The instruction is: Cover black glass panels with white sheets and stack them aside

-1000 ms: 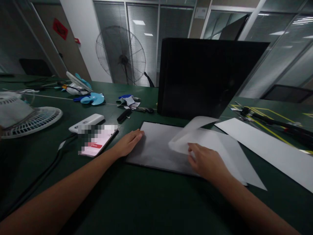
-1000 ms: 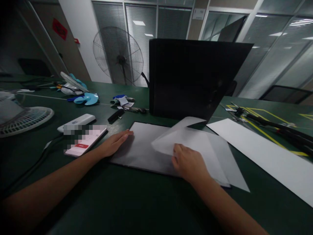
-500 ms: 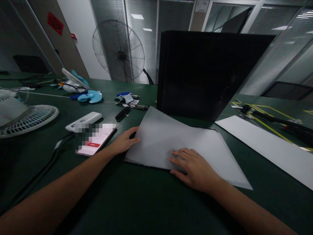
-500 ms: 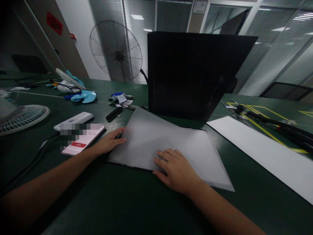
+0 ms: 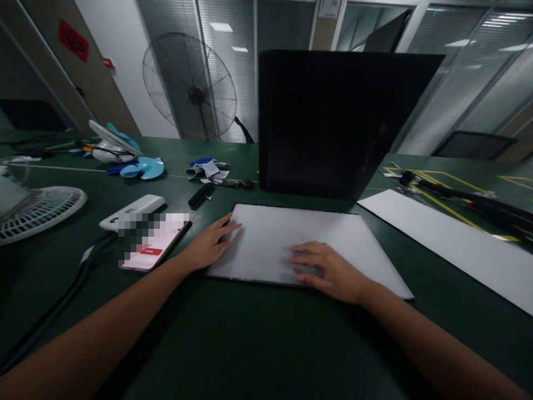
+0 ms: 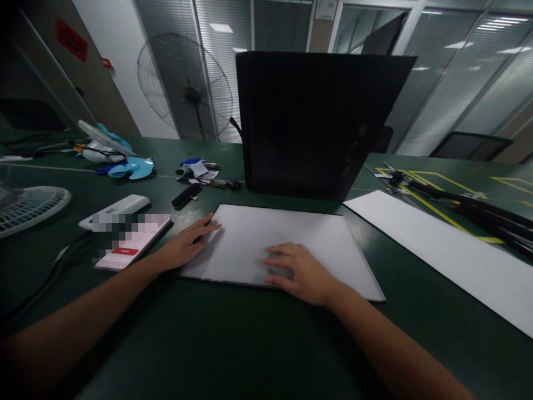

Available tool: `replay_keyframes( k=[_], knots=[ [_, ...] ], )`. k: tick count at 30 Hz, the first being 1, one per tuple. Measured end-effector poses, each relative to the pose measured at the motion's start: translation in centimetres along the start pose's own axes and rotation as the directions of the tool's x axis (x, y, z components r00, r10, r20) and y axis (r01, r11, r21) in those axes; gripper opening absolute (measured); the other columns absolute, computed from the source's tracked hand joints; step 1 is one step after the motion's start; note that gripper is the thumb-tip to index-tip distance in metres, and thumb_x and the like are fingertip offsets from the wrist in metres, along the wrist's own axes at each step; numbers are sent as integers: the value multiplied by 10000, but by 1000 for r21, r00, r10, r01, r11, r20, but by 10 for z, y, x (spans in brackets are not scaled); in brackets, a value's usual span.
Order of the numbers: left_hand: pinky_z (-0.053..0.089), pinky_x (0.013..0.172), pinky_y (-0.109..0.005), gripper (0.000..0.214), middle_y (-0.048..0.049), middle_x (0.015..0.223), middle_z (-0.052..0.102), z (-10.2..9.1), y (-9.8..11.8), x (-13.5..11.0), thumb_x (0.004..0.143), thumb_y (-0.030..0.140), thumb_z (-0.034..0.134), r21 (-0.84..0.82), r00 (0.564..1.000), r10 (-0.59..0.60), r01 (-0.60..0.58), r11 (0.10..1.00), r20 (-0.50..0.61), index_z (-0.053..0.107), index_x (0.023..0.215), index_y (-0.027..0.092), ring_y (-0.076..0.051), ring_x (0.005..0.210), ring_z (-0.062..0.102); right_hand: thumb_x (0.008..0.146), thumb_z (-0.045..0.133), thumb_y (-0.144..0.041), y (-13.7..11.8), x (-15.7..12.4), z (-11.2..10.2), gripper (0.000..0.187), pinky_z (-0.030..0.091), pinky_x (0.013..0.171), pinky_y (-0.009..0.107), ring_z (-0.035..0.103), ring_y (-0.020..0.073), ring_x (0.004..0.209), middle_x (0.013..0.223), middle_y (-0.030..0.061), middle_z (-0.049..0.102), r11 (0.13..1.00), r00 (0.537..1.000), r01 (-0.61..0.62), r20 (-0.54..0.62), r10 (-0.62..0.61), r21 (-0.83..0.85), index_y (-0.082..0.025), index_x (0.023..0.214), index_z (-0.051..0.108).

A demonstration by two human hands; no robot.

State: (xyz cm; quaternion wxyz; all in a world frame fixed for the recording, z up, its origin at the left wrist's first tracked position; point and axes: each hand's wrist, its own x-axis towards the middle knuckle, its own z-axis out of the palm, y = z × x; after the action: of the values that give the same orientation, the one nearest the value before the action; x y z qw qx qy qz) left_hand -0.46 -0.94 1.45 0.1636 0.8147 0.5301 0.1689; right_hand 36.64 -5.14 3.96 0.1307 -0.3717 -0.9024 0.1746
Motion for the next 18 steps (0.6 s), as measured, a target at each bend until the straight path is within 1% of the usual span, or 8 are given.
replay_keyframes(
  k=[2,3,5,6,10,13,15,18],
  knots=[
    [282,1229,-569,554,-88,1677,329,-1,1,0,935,235,445,56,999,17,-19,998,32,546,1480,231,-325,1532,320,991,508,-552,32,-7,-11,446,441,1110,487,542,238,1309,1447,36,582,993,982,-116,-148,116,8,-327,1346,658],
    [292,1224,-572,548,-87,1663,361,-1,2,1,939,240,446,71,999,21,-24,997,35,551,1477,232,-321,1528,329,991,502,-543,53,-14,-18,447,448,1105,475,556,238,1293,1425,47,599,976,948,-216,-243,205,-18,-309,1336,663],
    [306,1219,-572,535,-84,1647,393,-1,2,1,948,276,465,84,999,24,-26,996,26,554,1473,237,-317,1520,348,990,493,-512,100,-34,-34,464,441,1104,465,552,256,1296,1411,80,603,871,825,-474,-411,388,-129,-263,1347,652],
    [308,1220,-568,524,-83,1643,400,-1,2,1,953,307,477,83,999,25,-27,996,19,563,1465,241,-318,1517,355,984,489,-504,122,-47,-42,486,408,1127,474,521,273,1330,1441,91,579,766,749,-607,-472,465,-209,-255,1378,629],
    [299,1225,-565,499,-89,1619,439,1,1,2,951,407,530,53,999,36,-35,998,-20,608,1420,253,-337,1510,363,958,493,-517,184,-98,-63,691,378,1043,632,414,446,1392,1495,314,445,511,522,-839,-542,659,-187,-61,1477,512],
    [316,1208,-593,500,-103,1615,441,2,0,3,957,425,525,55,999,39,-38,998,-22,609,1418,253,-346,1501,379,934,455,-643,199,-118,-66,771,438,881,653,525,493,1249,1399,353,507,365,385,-920,-502,775,-141,-78,1449,550],
    [318,1207,-591,502,-109,1616,437,2,-1,3,961,426,518,66,999,40,-39,997,-14,606,1421,246,-342,1499,383,926,454,-649,199,-121,-67,713,452,839,637,575,475,1177,1348,316,561,320,346,-937,-490,800,-139,-144,1407,603],
    [313,1215,-573,492,-92,1617,440,1,-1,2,953,419,536,65,999,45,-44,997,-18,614,1413,264,-338,1503,378,926,475,-496,190,-116,-69,514,474,751,604,643,454,1027,1149,307,645,367,391,-917,-534,749,-157,-127,1187,720]
  ],
)
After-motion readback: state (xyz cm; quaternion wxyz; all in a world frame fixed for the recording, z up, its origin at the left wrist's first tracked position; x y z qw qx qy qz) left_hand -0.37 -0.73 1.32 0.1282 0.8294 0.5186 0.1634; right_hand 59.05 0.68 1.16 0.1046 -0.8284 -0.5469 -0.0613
